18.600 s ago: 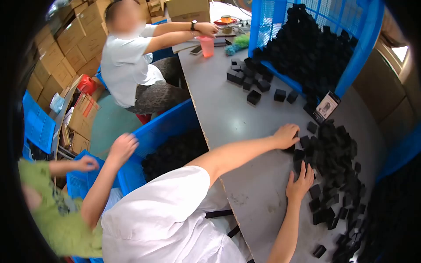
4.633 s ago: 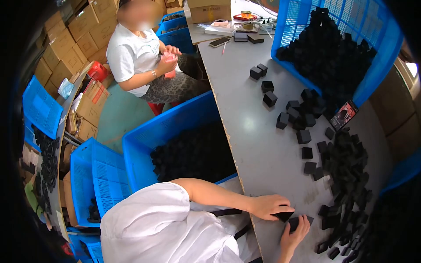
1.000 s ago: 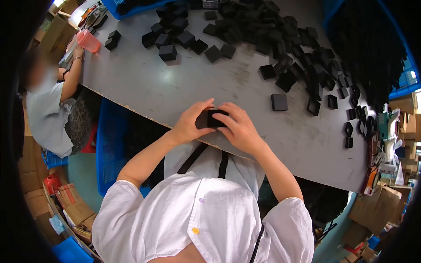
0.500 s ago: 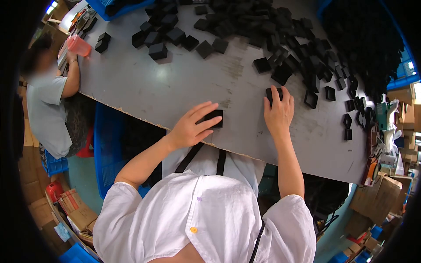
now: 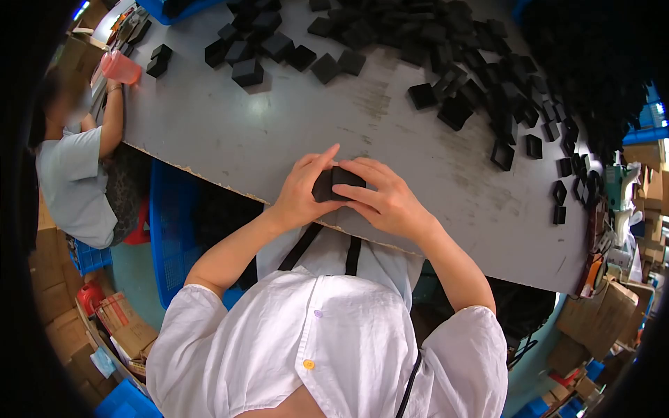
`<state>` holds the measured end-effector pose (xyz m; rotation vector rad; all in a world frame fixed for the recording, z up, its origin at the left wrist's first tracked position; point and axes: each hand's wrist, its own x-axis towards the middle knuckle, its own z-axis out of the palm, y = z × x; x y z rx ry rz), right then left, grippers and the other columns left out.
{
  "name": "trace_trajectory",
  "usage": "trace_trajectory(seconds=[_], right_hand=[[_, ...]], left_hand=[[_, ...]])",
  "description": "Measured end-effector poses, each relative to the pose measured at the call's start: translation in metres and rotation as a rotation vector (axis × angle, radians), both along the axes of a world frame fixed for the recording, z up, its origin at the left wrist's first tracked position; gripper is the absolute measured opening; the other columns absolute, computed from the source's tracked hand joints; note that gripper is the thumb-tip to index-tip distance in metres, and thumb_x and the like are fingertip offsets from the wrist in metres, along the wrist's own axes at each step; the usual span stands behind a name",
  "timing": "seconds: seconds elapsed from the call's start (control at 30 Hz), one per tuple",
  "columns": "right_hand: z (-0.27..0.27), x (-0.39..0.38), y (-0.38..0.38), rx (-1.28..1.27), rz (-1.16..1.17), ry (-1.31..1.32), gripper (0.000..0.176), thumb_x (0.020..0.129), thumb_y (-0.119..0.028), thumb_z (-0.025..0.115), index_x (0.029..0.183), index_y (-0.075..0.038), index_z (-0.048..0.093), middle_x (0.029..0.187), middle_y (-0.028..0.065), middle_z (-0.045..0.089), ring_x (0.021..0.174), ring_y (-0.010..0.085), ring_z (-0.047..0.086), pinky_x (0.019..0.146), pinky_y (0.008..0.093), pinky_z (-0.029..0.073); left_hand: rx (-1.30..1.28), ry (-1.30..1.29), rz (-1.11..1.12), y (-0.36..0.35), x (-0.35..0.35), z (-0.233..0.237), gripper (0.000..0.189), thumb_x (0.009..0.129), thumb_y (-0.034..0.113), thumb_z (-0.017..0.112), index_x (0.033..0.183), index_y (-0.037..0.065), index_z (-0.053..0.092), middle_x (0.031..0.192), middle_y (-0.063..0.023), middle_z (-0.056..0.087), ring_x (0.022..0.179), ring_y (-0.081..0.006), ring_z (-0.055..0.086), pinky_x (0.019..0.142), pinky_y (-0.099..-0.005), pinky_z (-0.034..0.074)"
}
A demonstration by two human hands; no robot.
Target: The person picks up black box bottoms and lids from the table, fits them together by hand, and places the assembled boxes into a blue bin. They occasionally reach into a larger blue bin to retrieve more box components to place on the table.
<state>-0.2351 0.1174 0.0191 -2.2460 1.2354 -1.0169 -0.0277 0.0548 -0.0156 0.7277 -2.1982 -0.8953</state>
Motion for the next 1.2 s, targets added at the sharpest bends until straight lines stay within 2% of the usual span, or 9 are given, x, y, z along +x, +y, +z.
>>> trace_trajectory(seconds=[0.43,0.63,0.73,0.8,0.87,0.93,1.03,1.13,1.2], right_hand=[[-0.020,0.003,0.009,-0.151,-0.028,0.066,0.041,0.064,-0.001,0.074,0.104,-0.010,0.075,0.123,0.0150,0.063,0.108,0.0351,0.062,0.086,0.0443,0.058],[-0.002,-0.001,0.002,-0.025,-0.011,0.128,0.038,0.070,-0.008,0.077,0.108,-0.007,0.072,0.123,0.0154,0.064,0.110,0.0358,0.061,0.094,0.0479,0.051],[0.002,-0.020,-0.021,-0.104,-0.206,0.245,0.043,0.077,-0.015,0.076,0.117,-0.002,0.066,0.125,0.0176,0.062,0.114,0.0397,0.057,0.100,0.0490,0.045],[-0.016,-0.038,-0.053,-0.255,-0.598,0.316,0.046,0.080,-0.013,0.073,0.124,-0.004,0.061,0.132,0.0193,0.057,0.119,0.0403,0.053,0.102,0.0470,0.043],[-0.039,-0.045,-0.079,-0.241,-0.770,0.456,0.047,0.082,-0.012,0.071,0.126,-0.004,0.059,0.135,0.0198,0.055,0.120,0.0402,0.052,0.103,0.0461,0.042],[-0.048,-0.047,-0.078,-0.213,-0.972,0.606,0.047,0.083,-0.010,0.068,0.128,-0.005,0.057,0.137,0.0202,0.052,0.121,0.0402,0.051,0.103,0.0452,0.042],[-0.044,-0.035,-0.072,-0.061,-0.629,0.287,0.043,0.084,-0.007,0.064,0.126,-0.006,0.057,0.136,0.0198,0.053,0.121,0.0363,0.052,0.102,0.0455,0.041],[-0.051,-0.028,-0.051,-0.168,-0.600,0.348,0.038,0.083,-0.004,0.063,0.121,-0.006,0.061,0.134,0.0184,0.055,0.122,0.0357,0.052,0.102,0.0445,0.042],[-0.045,-0.022,-0.040,-0.056,-0.592,0.038,0.033,0.083,0.001,0.063,0.114,-0.007,0.065,0.133,0.0159,0.057,0.122,0.0368,0.054,0.099,0.0425,0.047]], left_hand=[[-0.103,-0.041,-0.067,0.000,-0.003,-0.003,0.084,0.067,0.021,0.084,0.142,0.008,0.047,0.116,-0.0076,0.058,0.114,-0.0262,0.052,0.108,-0.0503,0.035],[-0.142,-0.087,-0.125,-0.010,0.005,0.007,0.086,0.068,0.020,0.083,0.145,0.012,0.044,0.113,-0.0090,0.059,0.113,-0.0280,0.052,0.108,-0.0490,0.035],[0.395,-0.414,-0.623,-0.066,0.055,0.060,0.104,0.064,0.035,0.086,0.152,0.012,0.035,0.123,-0.0127,0.057,0.118,-0.0331,0.051,0.107,-0.0442,0.037],[0.249,-0.299,-0.320,-0.095,0.088,0.082,0.100,0.069,0.034,0.085,0.153,0.014,0.034,0.134,-0.0150,0.051,0.128,-0.0359,0.045,0.110,-0.0459,0.037],[-0.191,-0.250,0.179,-0.139,0.088,0.057,0.087,0.075,0.027,0.082,0.149,0.012,0.038,0.138,-0.0168,0.048,0.128,-0.0387,0.043,0.109,-0.0479,0.037],[-0.358,-0.321,0.403,-0.178,0.085,0.030,0.068,0.080,0.019,0.077,0.140,0.008,0.046,0.139,-0.0182,0.047,0.128,-0.0399,0.044,0.108,-0.0468,0.037],[-0.386,-0.291,0.454,-0.190,0.080,-0.001,0.054,0.078,0.016,0.077,0.125,0.006,0.052,0.138,-0.0174,0.047,0.126,-0.0395,0.045,0.106,-0.0460,0.038],[-0.275,-0.211,0.315,-0.145,0.067,0.009,0.037,0.076,0.013,0.078,0.105,0.004,0.055,0.137,-0.0169,0.049,0.124,-0.0394,0.047,0.104,-0.0465,0.039],[-0.205,-0.168,0.104,-0.109,0.060,0.002,0.028,0.075,0.012,0.078,0.091,0.003,0.055,0.135,-0.0170,0.050,0.120,-0.0404,0.049,0.102,-0.0468,0.041]])
